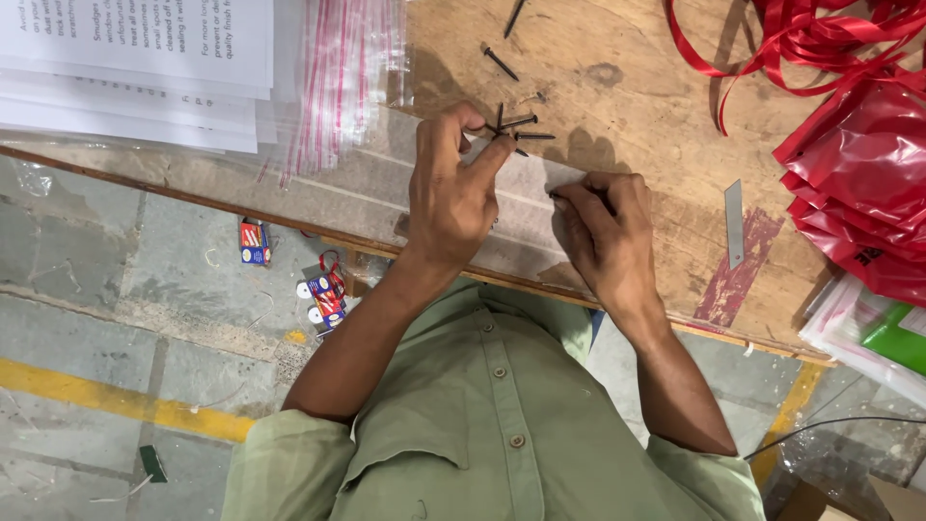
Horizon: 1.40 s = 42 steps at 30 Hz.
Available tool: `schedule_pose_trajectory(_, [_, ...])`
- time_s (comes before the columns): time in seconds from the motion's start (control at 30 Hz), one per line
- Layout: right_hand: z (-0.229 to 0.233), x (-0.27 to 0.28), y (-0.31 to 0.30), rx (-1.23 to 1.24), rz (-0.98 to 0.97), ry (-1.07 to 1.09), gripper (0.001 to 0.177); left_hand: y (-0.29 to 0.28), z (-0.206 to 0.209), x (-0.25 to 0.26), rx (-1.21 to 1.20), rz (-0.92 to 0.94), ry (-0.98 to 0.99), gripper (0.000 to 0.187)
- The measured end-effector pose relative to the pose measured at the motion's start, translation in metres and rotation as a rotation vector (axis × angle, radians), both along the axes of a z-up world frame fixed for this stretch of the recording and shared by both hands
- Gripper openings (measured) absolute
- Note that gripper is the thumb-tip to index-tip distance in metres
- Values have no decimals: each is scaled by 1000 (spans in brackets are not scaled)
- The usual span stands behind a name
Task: Placing screws into a small red pouch and tying it with a ribbon.
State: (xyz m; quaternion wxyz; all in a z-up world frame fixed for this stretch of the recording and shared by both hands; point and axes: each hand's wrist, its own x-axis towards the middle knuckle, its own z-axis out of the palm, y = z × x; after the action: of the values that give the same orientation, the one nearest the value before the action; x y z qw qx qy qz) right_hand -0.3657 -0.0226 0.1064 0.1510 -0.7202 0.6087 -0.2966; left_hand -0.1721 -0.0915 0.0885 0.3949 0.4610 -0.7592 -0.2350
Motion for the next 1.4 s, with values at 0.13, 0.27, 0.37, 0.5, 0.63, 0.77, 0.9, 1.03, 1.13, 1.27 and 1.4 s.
schedule_pose_trajectory(0.13, [0, -1, 0, 0, 1, -11, 20, -3, 3, -3, -22, -31, -60, 49])
schedule_pose_trajectory(0.27, [-1, -2, 2, 6, -5, -19, 20, -3, 2, -5, -34, -21, -98, 34])
schedule_pose_trajectory(0.37, [-3, -3, 7, -4, 4, -21, 21, 3, 9, -4, -21, -42, -27, 35])
schedule_pose_trajectory(0.5, [-4, -2, 10, -19, 54, 26, 27, 15, 12, -7, -235, -7, -56, 21])
schedule_pose_trajectory(0.63, [-2, -1, 11, -7, 87, 57, 33, 18, 16, -6, -150, -59, -135, 20])
schedule_pose_trajectory(0.77, [-3, 0, 13, -1, 40, 39, 32, 17, 3, -5, -88, -113, -65, 26])
schedule_pose_trajectory(0.9, [-6, -1, 17, 16, -11, 7, 33, 19, -3, -2, -96, -131, 67, 36])
schedule_pose_trajectory(1.03, [0, 7, 9, -10, 42, -18, 31, 25, -3, 1, 19, 2, 109, 37])
schedule_pose_trajectory(1.13, [6, 13, -4, -32, 100, -23, 30, 26, -6, 3, 107, 14, 216, 34])
schedule_pose_trajectory(1.27, [3, 18, -11, -46, 130, -46, 28, 26, -5, 9, 152, 49, 314, 33])
schedule_pose_trajectory(1.4, [0, 18, -4, -14, 104, -32, 27, 28, 3, 15, 159, 50, 321, 29])
